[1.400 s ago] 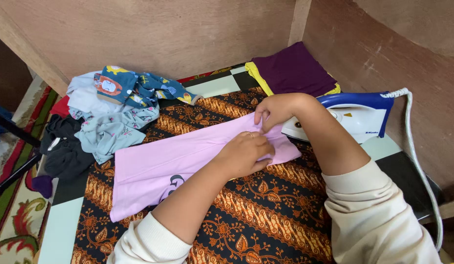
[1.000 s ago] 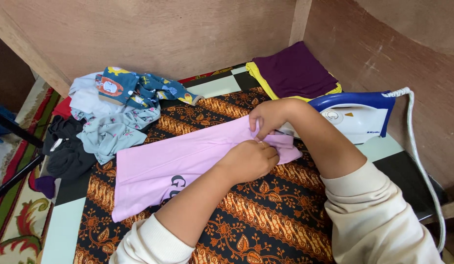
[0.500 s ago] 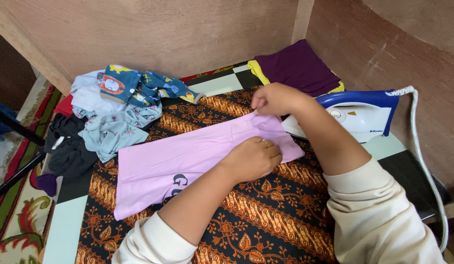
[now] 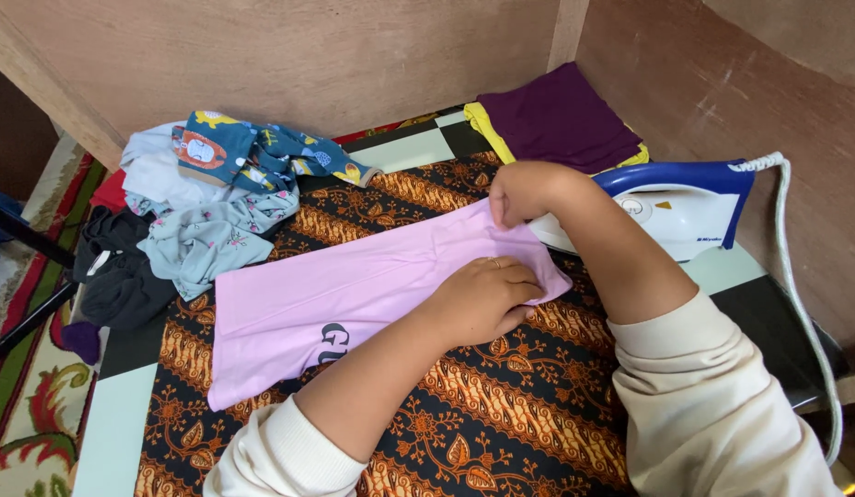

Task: Ironing a pink shirt and other garments and folding them on a patterned floor surface.

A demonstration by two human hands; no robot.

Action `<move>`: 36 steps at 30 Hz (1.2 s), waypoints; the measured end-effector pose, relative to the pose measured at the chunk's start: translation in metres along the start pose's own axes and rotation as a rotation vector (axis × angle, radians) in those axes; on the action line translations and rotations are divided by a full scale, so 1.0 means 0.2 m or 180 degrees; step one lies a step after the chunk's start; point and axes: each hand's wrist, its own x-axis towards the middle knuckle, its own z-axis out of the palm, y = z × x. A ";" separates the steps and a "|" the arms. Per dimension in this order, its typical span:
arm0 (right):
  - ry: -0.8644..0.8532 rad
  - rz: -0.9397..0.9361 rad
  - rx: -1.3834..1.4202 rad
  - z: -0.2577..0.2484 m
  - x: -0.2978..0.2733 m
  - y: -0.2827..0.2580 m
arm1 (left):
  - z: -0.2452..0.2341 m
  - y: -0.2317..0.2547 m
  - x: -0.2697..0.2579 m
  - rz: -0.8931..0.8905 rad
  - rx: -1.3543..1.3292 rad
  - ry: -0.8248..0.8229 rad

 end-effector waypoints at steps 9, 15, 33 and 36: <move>0.0250 0.0264 0.0421 0.00 0.00 0.00 | -0.22 0.06 0.03 -0.0830 -0.0198 -0.0208; -0.0078 0.0076 0.0034 -0.02 -0.04 -0.06 | -0.16 0.05 0.01 -0.1240 0.0147 -0.0597; 0.0138 0.0234 0.0032 -0.06 -0.07 -0.08 | -0.15 0.10 0.03 -0.0925 0.0281 -0.0118; 0.0354 0.0084 0.0292 -0.04 -0.03 -0.04 | -0.06 0.03 0.00 -0.1220 0.0314 -0.0485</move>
